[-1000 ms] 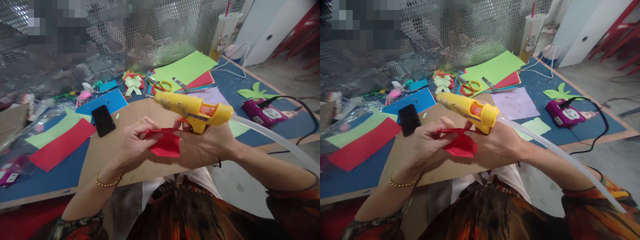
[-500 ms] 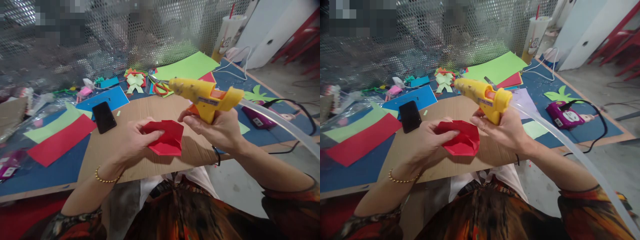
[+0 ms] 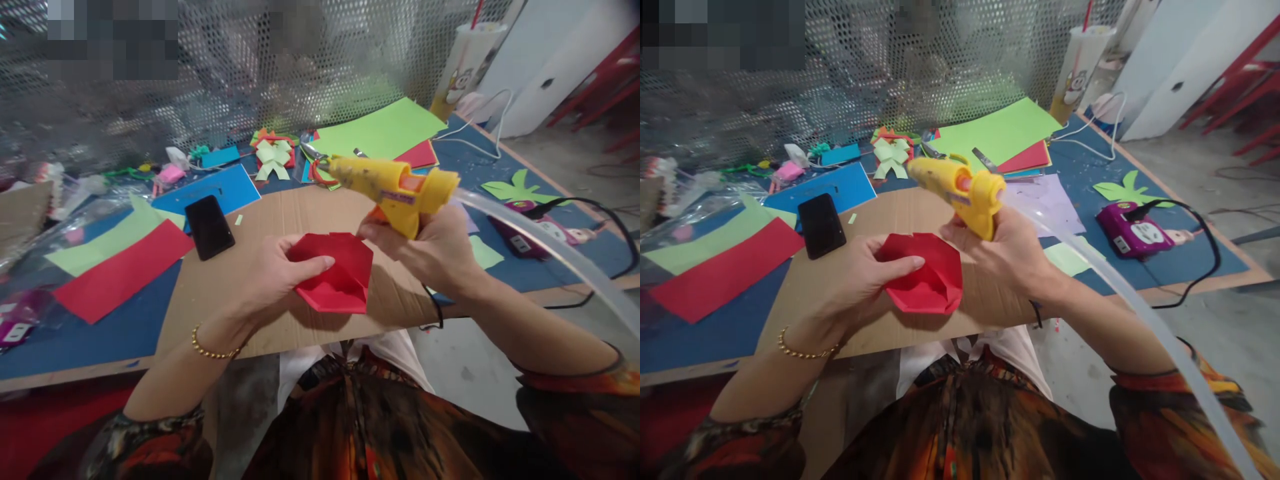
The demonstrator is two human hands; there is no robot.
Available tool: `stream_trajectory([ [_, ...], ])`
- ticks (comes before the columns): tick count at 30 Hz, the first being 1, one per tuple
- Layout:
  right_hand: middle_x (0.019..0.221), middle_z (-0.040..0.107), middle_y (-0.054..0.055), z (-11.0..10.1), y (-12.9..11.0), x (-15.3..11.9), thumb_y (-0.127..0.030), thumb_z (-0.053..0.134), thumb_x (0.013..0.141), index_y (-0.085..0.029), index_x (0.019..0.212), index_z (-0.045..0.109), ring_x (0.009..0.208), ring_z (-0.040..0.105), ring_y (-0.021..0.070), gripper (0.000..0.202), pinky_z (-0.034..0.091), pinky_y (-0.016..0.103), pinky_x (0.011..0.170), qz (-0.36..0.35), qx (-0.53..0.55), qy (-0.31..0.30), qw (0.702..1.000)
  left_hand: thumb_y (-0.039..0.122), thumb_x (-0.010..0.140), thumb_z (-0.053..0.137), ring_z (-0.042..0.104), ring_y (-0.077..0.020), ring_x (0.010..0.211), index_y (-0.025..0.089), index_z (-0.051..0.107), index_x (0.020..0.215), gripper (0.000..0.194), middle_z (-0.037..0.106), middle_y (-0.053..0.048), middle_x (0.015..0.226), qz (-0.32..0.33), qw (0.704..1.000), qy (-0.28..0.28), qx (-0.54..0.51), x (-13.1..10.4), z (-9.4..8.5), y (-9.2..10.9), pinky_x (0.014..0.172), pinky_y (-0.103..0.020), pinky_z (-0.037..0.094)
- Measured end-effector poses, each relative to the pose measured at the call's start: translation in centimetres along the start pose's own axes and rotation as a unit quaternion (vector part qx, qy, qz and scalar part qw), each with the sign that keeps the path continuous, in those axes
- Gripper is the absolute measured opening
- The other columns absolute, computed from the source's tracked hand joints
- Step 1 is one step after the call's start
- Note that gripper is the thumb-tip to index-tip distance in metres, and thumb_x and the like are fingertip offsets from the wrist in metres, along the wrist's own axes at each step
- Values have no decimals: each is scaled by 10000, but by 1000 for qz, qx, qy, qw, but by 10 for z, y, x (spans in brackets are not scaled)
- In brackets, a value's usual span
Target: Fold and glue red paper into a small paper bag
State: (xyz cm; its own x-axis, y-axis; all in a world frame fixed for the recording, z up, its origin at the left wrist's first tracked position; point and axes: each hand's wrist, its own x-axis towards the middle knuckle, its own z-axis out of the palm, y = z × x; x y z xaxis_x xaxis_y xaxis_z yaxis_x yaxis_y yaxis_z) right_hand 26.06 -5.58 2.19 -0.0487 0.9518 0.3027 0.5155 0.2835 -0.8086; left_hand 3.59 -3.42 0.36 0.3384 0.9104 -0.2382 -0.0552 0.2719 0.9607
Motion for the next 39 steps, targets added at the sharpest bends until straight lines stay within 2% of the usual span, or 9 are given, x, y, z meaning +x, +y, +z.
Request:
stream_trajectory([
  [6,823,682,26,-55,40,19,-436,736,947,-239,967,682,710,564,158,205,447,298,637,16,-107,55,993,203,616,992,783,-192,746,124,824,959,391,845,-94,924,-20,998,39,-49,12,-1,4,680,-295,660],
  [10,790,696,52,-87,87,21,-446,898,826,-247,1092,724,644,538,179,374,375,306,588,28,-278,48,959,143,662,928,753,-179,665,114,792,863,245,816,-91,824,-42,997,55,-17,22,-5,4,592,-270,604],
  [16,956,811,158,-95,140,8,-609,690,1005,-217,1371,680,614,561,194,537,354,303,569,-39,-426,-46,903,120,709,888,719,-203,609,132,765,799,153,783,-109,757,-58,996,58,31,28,-7,3,548,-296,537],
  [21,964,792,173,-107,133,10,-602,651,1025,-156,1411,693,783,676,222,590,462,334,684,-54,-417,-79,904,93,739,863,683,-165,560,124,743,755,125,761,-88,713,-63,995,57,44,25,-4,4,531,-267,498],
  [24,1029,787,203,-95,95,11,-437,704,996,-159,1233,787,912,701,282,375,493,391,777,-109,-435,-3,894,83,722,862,707,-161,600,118,756,809,141,774,-72,736,-61,996,65,32,22,-1,4,562,-255,523],
  [26,1013,806,154,-70,64,12,-343,649,999,-188,1214,795,914,719,264,303,522,387,814,-130,-363,30,922,92,716,863,725,-160,641,111,765,848,165,787,-70,766,-57,997,58,17,19,1,4,602,-252,550],
  [30,913,812,85,-14,23,21,-458,611,1010,-192,1025,826,747,674,189,343,520,336,724,-106,-154,-101,977,101,721,858,737,-159,649,107,782,910,204,800,-63,783,-46,998,48,-4,17,1,5,626,-255,573],
  [33,807,762,41,10,21,33,-500,701,948,-209,894,801,702,615,168,312,474,310,648,-60,-74,-149,984,88,732,845,739,-161,629,109,786,916,194,801,-58,763,-46,998,44,-12,18,1,5,608,-253,572],
  [39,651,616,-11,22,32,41,-560,805,867,-240,691,674,630,510,134,388,411,301,591,-11,28,-152,988,69,748,818,719,-141,597,111,768,874,142,792,-47,746,-65,997,35,-14,21,-1,5,570,-232,546],
])
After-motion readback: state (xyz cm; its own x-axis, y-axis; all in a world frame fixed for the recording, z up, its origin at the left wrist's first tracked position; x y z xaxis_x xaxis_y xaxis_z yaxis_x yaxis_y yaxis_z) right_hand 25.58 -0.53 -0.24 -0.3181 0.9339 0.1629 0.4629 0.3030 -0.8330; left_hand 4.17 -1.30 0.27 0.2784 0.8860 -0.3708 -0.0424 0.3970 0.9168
